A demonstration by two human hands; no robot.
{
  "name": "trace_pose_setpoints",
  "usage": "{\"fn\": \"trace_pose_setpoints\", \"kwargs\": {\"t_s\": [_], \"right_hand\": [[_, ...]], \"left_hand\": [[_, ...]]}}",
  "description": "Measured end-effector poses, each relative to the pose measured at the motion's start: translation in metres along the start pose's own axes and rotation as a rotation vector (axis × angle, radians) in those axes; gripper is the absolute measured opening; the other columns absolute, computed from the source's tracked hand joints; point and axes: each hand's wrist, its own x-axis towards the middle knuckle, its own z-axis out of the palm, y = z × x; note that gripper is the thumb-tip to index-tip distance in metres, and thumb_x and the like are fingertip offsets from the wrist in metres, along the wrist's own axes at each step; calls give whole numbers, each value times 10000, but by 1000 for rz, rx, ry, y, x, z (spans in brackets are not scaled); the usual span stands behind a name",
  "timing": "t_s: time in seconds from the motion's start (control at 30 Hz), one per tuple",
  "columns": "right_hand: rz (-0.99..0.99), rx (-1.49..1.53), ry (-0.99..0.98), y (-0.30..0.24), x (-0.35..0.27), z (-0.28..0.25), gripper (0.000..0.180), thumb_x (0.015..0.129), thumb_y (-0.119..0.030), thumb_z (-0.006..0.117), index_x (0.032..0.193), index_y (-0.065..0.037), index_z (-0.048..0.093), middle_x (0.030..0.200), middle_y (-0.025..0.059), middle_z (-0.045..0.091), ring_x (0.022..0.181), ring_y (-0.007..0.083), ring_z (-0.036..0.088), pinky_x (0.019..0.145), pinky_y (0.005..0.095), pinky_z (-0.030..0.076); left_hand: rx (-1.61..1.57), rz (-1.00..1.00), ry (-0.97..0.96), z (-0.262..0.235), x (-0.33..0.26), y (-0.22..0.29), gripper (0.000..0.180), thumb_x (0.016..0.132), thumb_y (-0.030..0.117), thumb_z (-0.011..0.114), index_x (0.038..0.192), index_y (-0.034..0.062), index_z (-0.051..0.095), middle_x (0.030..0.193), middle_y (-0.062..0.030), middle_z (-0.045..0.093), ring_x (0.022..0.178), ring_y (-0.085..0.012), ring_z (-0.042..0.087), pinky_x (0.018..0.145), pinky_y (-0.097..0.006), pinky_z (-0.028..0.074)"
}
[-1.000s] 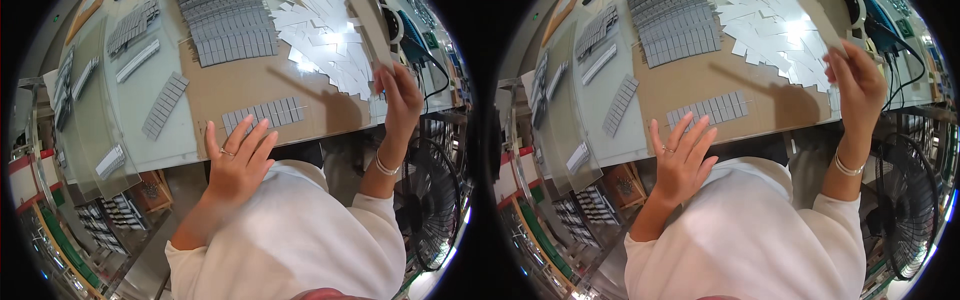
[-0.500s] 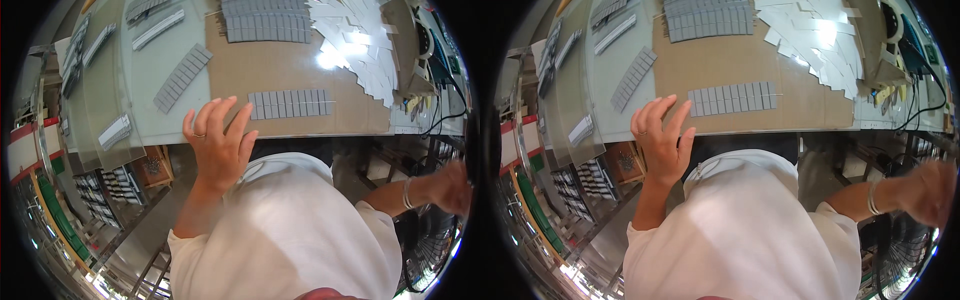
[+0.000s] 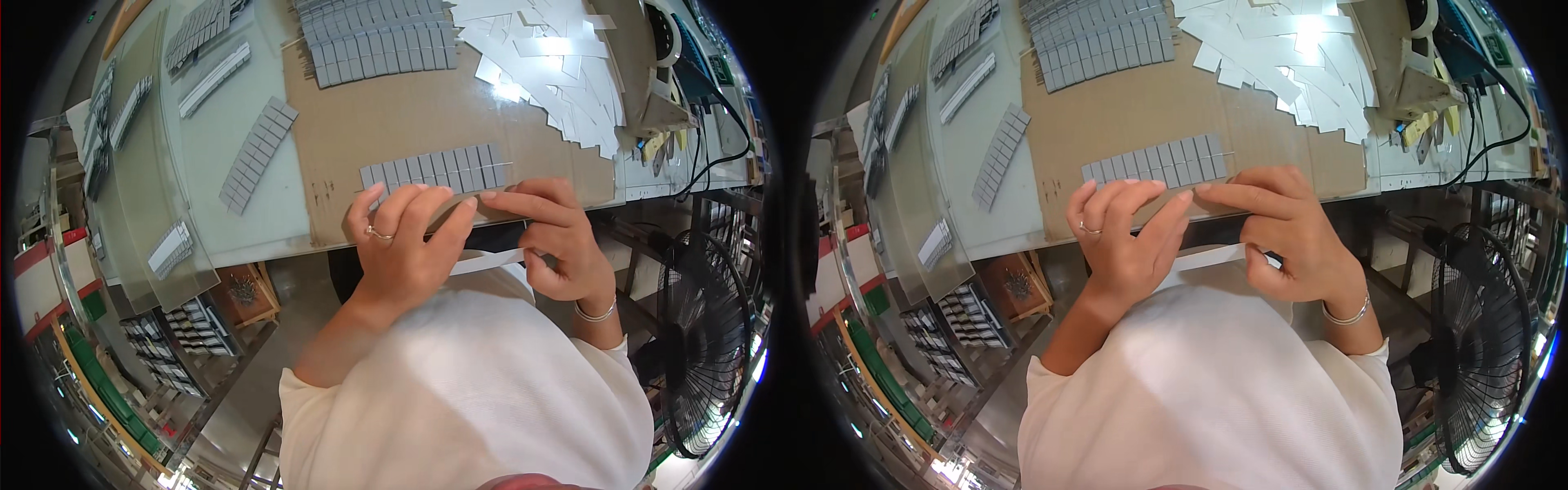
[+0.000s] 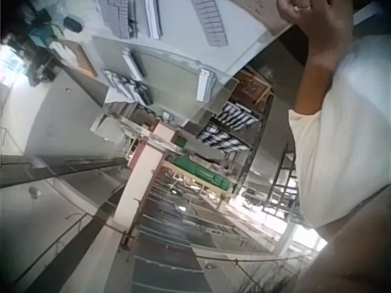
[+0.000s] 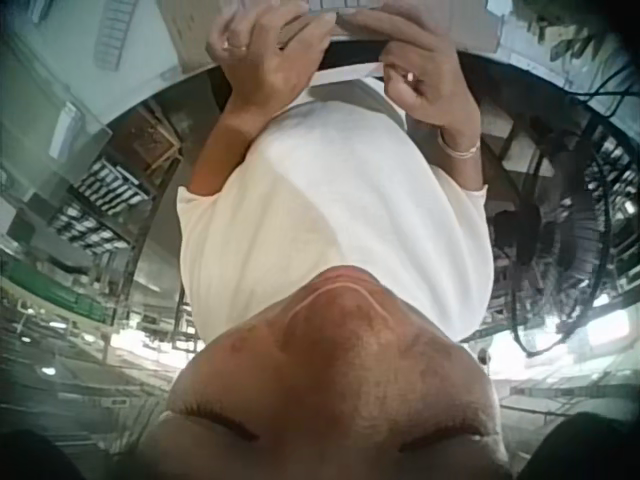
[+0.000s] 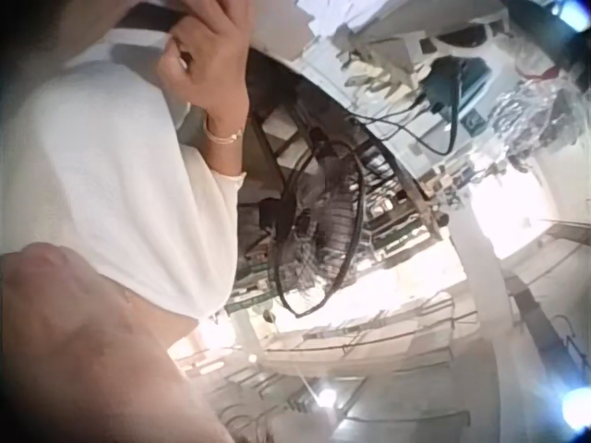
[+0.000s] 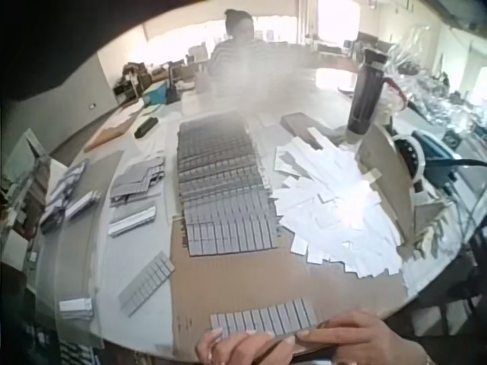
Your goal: The person trims a component with a utility knife, then attaches paper strips and clear adhesive tape across sets of small gray parts by hand, pressing them flat and stacking the assembled strips onto a glass pane.
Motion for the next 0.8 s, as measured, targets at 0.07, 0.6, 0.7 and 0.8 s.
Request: {"fn": "trace_pose_setpoints", "kwargs": {"t_s": [0.07,0.6,0.7,0.8], "right_hand": [[13,24,26,2,-2,2,48,580,9,527,623,-12,522,1247,148,681,1014,322,589,827,398,435],[28,81,31,8,3,1,43,576,-4,532,619,-7,527,1269,145,678,935,312,569,807,386,430],[10,60,25,7,6,1,47,578,-12,538,624,-12,532,1272,140,678,919,307,561,790,384,427],[25,5,4,3,5,2,54,579,-21,559,626,-19,533,1275,136,677,909,303,564,780,386,424]], "left_hand": [[27,-17,22,5,-1,0,210,799,170,758,995,244,745,1066,58,608,1073,-139,538,1046,-446,298],[123,21,63,12,1,-3,229,770,209,773,994,256,755,1115,37,578,1078,-145,531,1035,-479,324],[91,22,50,8,0,-4,275,749,220,780,1020,247,748,1122,34,577,1078,-150,533,1032,-482,335],[77,28,18,4,0,-5,310,738,231,779,1045,238,741,1129,29,578,1081,-154,533,1034,-480,337]]}}
